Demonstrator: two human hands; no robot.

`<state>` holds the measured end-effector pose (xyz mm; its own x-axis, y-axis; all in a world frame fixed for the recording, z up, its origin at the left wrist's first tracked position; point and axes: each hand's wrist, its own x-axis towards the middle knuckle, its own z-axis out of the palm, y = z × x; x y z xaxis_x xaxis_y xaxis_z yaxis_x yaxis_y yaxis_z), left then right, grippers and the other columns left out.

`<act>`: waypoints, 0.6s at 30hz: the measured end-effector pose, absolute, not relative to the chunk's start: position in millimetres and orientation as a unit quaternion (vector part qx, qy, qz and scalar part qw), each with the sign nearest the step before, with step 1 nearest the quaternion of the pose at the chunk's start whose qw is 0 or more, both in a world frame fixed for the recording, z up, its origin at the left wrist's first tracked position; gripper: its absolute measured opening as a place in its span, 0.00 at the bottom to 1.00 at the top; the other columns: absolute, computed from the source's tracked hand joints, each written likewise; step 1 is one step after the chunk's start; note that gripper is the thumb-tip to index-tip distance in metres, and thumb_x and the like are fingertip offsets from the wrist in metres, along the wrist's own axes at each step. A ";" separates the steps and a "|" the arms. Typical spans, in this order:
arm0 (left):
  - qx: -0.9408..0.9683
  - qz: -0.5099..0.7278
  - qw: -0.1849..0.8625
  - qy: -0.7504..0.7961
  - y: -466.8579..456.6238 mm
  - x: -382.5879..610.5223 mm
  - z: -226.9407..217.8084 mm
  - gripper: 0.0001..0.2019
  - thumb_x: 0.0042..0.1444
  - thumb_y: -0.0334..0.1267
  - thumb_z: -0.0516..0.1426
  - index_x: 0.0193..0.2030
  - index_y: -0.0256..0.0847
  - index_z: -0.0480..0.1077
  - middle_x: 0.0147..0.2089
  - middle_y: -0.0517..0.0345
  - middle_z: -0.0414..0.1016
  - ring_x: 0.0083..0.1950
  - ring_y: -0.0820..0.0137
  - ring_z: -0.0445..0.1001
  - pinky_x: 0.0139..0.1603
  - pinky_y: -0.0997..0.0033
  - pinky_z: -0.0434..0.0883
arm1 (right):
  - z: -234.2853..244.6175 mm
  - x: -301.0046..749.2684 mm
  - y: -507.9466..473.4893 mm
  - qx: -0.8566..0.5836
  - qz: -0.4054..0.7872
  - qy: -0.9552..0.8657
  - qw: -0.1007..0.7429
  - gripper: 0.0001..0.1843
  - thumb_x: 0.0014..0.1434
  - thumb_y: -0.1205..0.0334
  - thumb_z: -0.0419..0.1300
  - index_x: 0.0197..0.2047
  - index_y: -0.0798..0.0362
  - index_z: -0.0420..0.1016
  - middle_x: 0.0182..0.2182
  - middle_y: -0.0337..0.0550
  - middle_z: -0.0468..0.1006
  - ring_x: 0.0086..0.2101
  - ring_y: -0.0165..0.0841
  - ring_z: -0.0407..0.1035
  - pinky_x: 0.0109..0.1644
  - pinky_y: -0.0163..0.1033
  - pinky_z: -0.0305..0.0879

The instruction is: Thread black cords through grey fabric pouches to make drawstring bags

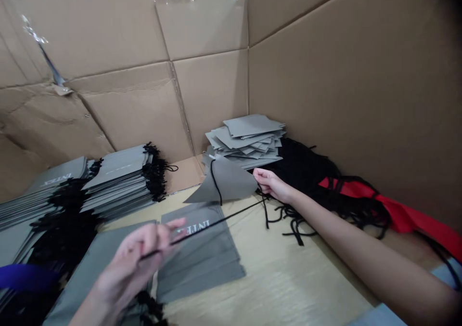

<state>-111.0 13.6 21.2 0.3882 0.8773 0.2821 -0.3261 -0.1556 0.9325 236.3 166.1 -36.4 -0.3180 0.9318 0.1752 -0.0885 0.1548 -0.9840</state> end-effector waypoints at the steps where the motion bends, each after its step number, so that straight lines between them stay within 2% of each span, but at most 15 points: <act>1: 0.525 0.528 0.627 0.228 14.5 -118.4 17.0 0.10 0.47 0.42 0.60 0.23 0.41 0.67 0.23 0.56 0.64 0.50 0.54 0.67 0.56 0.50 0.59 | -36.1 235.6 165.7 -0.354 0.544 -0.603 0.463 0.19 0.50 0.50 0.60 0.25 0.51 0.54 0.17 0.26 0.47 0.16 0.20 0.37 0.20 0.31 0.31; 3: 0.469 0.543 0.663 0.213 17.8 -127.0 9.4 0.09 0.44 0.38 0.63 0.23 0.40 0.66 0.20 0.62 0.58 0.38 0.62 0.71 0.57 0.52 0.60 | -35.1 234.2 164.9 -0.360 0.539 -0.609 0.456 0.20 0.50 0.49 0.60 0.25 0.52 0.54 0.17 0.26 0.47 0.16 0.21 0.37 0.20 0.31 0.30; 6: 0.423 0.551 0.688 0.212 22.6 -128.8 4.2 0.08 0.48 0.37 0.60 0.25 0.39 0.64 0.20 0.66 0.53 0.26 0.73 0.64 0.54 0.57 0.63 | -32.6 232.5 163.0 -0.366 0.533 -0.619 0.445 0.20 0.49 0.49 0.60 0.25 0.52 0.55 0.17 0.26 0.47 0.16 0.20 0.37 0.20 0.31 0.30; 8: 0.402 0.554 0.692 0.231 24.3 -127.2 4.9 0.09 0.53 0.36 0.56 0.25 0.38 0.63 0.21 0.65 0.51 0.25 0.75 0.59 0.44 0.64 0.68 | -31.1 231.9 161.2 -0.368 0.530 -0.625 0.439 0.20 0.49 0.48 0.60 0.25 0.52 0.55 0.18 0.26 0.47 0.16 0.20 0.37 0.20 0.31 0.30; 11: 0.383 0.579 0.673 0.254 25.5 -126.5 9.2 0.08 0.58 0.35 0.52 0.27 0.38 0.63 0.23 0.64 0.50 0.25 0.76 0.56 0.30 0.74 0.67 | -30.5 232.3 159.1 -0.371 0.525 -0.634 0.429 0.19 0.51 0.48 0.59 0.25 0.52 0.55 0.18 0.27 0.48 0.16 0.21 0.38 0.20 0.31 0.30; 14: 0.381 0.633 0.620 0.264 26.7 -134.5 15.2 0.01 0.55 0.33 0.55 0.35 0.39 0.65 0.25 0.64 0.52 0.26 0.77 0.56 0.26 0.77 0.65 | -32.5 234.1 159.3 -0.374 0.519 -0.642 0.422 0.18 0.52 0.49 0.58 0.26 0.52 0.55 0.19 0.27 0.48 0.16 0.20 0.39 0.20 0.32 0.30; 15: 0.380 0.649 0.601 0.271 27.3 -140.4 17.5 0.03 0.54 0.32 0.56 0.36 0.39 0.65 0.25 0.64 0.53 0.26 0.77 0.56 0.25 0.78 0.65 | -33.5 234.8 159.9 -0.376 0.516 -0.644 0.421 0.18 0.53 0.49 0.58 0.26 0.52 0.55 0.19 0.27 0.48 0.16 0.20 0.39 0.20 0.32 0.30; 18: 0.367 0.695 0.549 0.286 30.4 -168.7 24.1 0.04 0.52 0.30 0.58 0.33 0.38 0.65 0.25 0.64 0.55 0.25 0.78 0.57 0.22 0.81 0.64 | -36.1 236.0 162.1 -0.382 0.505 -0.651 0.418 0.18 0.54 0.49 0.57 0.27 0.52 0.55 0.20 0.28 0.48 0.17 0.21 0.39 0.20 0.32 0.31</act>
